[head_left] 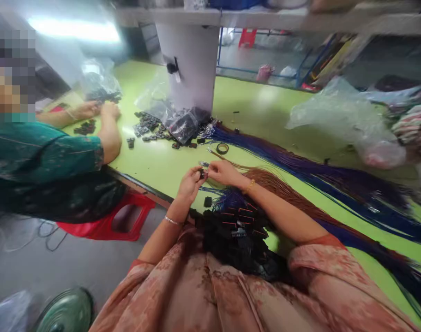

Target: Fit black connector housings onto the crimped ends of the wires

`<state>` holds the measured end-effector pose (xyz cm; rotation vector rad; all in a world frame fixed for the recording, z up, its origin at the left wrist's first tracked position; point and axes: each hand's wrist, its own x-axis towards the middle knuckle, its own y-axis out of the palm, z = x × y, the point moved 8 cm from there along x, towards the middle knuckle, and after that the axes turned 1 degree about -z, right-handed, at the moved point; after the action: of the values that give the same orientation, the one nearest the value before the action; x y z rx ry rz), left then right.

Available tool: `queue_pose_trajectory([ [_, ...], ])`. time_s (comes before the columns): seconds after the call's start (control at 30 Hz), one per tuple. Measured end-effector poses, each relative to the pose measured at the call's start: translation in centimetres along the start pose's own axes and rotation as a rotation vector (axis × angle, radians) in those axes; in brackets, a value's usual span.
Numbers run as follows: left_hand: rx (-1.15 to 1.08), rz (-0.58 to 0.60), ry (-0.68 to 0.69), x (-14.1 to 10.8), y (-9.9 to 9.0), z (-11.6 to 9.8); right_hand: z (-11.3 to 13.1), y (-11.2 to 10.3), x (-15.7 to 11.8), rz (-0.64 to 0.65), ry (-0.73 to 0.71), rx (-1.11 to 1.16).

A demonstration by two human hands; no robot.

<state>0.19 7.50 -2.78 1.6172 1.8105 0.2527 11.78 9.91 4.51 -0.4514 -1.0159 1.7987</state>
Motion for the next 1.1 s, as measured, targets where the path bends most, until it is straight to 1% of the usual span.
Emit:
queue_pose_trajectory([
  [0.17,0.025,-0.001,-0.007,0.0,-0.2,0.3,-0.2,0.2,0.1,0.008,0.015,-0.009],
  [0.33,0.129,0.027,0.042,-0.2,0.0,0.4,-0.1,0.4,-0.1,0.013,0.019,-0.01],
  [0.43,0.175,0.001,0.049,-0.4,-0.1,0.5,0.2,0.4,-0.3,0.013,-0.026,-0.049],
  [0.53,0.155,-0.016,0.028,-0.5,-0.2,0.5,0.6,0.2,-0.5,0.015,-0.093,-0.066],
  [0.6,0.153,-0.023,0.018,-0.6,-0.2,0.5,0.6,0.3,-0.6,0.029,-0.104,-0.056],
  [0.8,0.235,-0.046,0.012,-0.6,-0.1,0.6,0.1,0.7,-0.7,0.022,-0.067,0.004],
  [0.87,0.291,-0.048,0.037,-1.1,0.2,0.2,-0.2,0.4,-0.5,0.048,-0.074,0.053],
  [0.9,0.337,-0.035,0.082,-1.6,0.7,-0.3,-0.4,0.1,-0.2,0.06,-0.07,0.079],
  [0.93,0.401,-0.013,0.16,-2.4,1.5,-1.0,-0.7,-0.4,0.1,0.071,-0.058,0.101],
  [0.97,0.484,0.026,0.266,-3.6,2.7,-1.8,-0.8,-0.8,0.5,0.083,-0.042,0.116],
  [1.03,0.713,0.141,0.539,-6.8,6.1,-3.1,-0.7,-1.4,1.2,0.131,-0.024,0.113],
  [1.07,0.853,0.238,0.664,-8.6,8.3,-3.0,-0.2,-1.3,1.5,0.182,-0.036,0.098],
  [1.1,0.982,0.363,0.764,-10.5,10.4,-2.3,0.6,-1.0,1.7,0.248,-0.06,0.075],
])
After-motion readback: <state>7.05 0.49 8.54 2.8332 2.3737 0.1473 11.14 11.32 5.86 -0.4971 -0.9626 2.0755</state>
